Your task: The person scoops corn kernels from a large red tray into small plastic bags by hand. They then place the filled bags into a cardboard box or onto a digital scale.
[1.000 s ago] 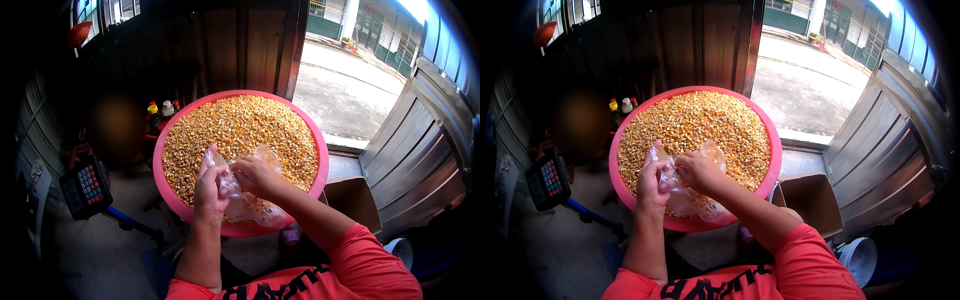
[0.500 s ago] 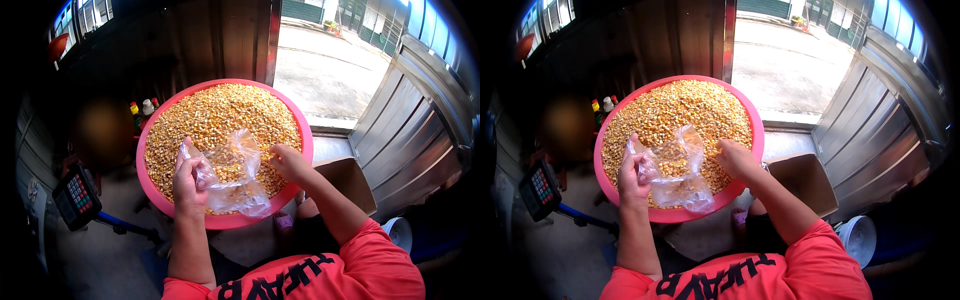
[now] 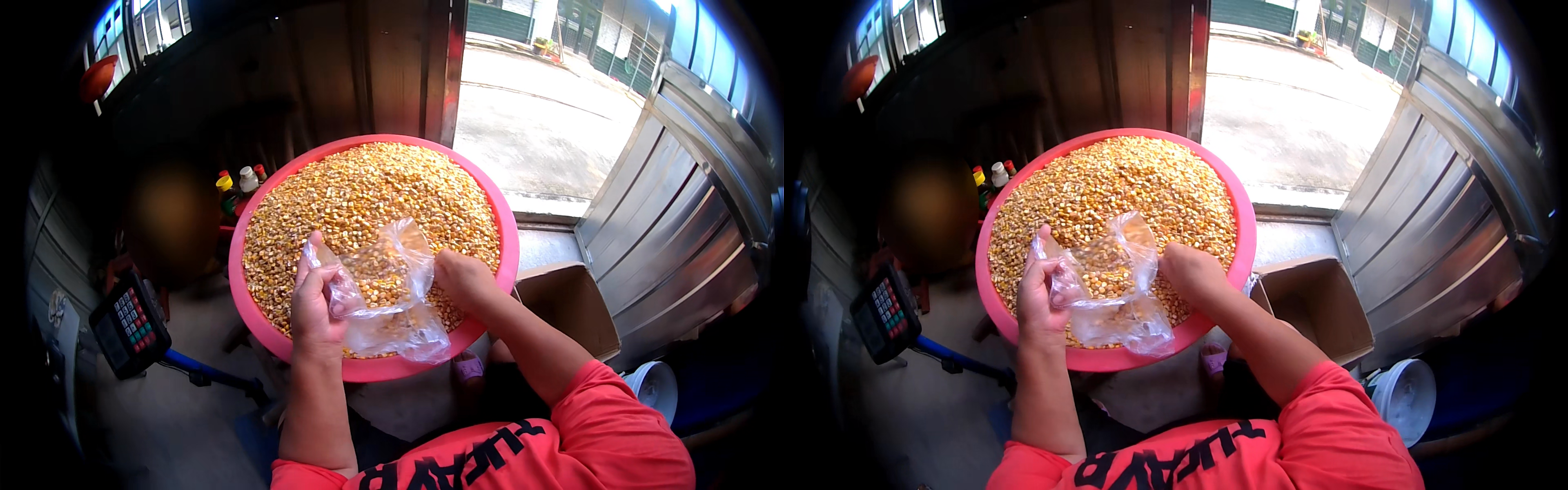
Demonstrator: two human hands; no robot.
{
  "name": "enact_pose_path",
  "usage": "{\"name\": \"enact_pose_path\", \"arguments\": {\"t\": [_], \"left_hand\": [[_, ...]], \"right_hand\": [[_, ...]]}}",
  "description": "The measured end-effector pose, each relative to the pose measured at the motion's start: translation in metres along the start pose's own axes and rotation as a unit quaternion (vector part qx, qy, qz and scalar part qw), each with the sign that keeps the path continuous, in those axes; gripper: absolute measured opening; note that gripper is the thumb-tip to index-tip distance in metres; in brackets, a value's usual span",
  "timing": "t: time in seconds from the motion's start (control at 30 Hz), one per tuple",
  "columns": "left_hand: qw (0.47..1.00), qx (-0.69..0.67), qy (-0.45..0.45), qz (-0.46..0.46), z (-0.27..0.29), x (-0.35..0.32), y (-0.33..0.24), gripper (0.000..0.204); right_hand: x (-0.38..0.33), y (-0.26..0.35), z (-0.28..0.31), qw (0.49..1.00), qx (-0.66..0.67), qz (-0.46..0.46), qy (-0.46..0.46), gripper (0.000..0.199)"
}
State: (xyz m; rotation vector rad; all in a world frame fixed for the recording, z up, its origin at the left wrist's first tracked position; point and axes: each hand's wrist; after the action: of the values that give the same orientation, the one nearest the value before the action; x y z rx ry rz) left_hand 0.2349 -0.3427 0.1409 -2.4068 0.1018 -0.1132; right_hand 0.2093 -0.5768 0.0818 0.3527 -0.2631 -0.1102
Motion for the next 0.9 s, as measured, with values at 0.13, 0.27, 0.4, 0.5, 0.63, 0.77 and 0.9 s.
{"name": "enact_pose_path", "arguments": {"t": [0.13, 0.27, 0.4, 0.5, 0.63, 0.77, 0.9], "left_hand": [[1.0, -0.002, 0.012, 0.002, 0.001, 0.001, 0.002, 0.06], [1.0, -0.005, 0.014, -0.008, 0.008, 0.001, 0.0, 0.059], [1.0, -0.009, -0.005, -0.022, 0.0, 0.002, 0.005, 0.059], [1.0, -0.015, 0.014, -0.017, 0.004, 0.0, 0.001, 0.059], [1.0, -0.004, 0.001, -0.016, 0.008, 0.003, -0.003, 0.059], [1.0, -0.01, -0.007, -0.011, 0.011, 0.003, -0.005, 0.061], [1.0, -0.018, -0.003, 0.003, 0.006, -0.002, -0.005, 0.061]], "right_hand": [[0.014, 0.011, 0.024, 0.975, 0.206, -0.042, -0.078, 0.023], [0.025, 0.076, 0.057, 0.948, 0.296, 0.039, -0.105, 0.02], [0.034, 0.111, 0.035, 0.966, 0.247, 0.07, -0.026, 0.027], [0.035, 0.108, 0.005, 0.967, 0.241, 0.064, 0.054, 0.025], [0.031, 0.094, -0.003, 0.941, 0.291, 0.168, 0.032, 0.012], [0.024, 0.078, 0.016, 0.923, 0.344, 0.146, -0.09, 0.012], [0.015, 0.037, 0.03, 0.941, 0.298, 0.028, -0.156, 0.011]]}}
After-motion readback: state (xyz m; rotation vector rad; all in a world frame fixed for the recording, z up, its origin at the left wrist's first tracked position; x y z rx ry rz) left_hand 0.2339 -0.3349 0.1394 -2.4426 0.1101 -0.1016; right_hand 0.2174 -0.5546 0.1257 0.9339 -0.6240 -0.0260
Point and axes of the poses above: each hand's wrist, its own x-axis towards the middle knuckle, its own z-axis out of the back of the hand, y = z × x, and after that the axes turned 12 degrees about -z, right-handed
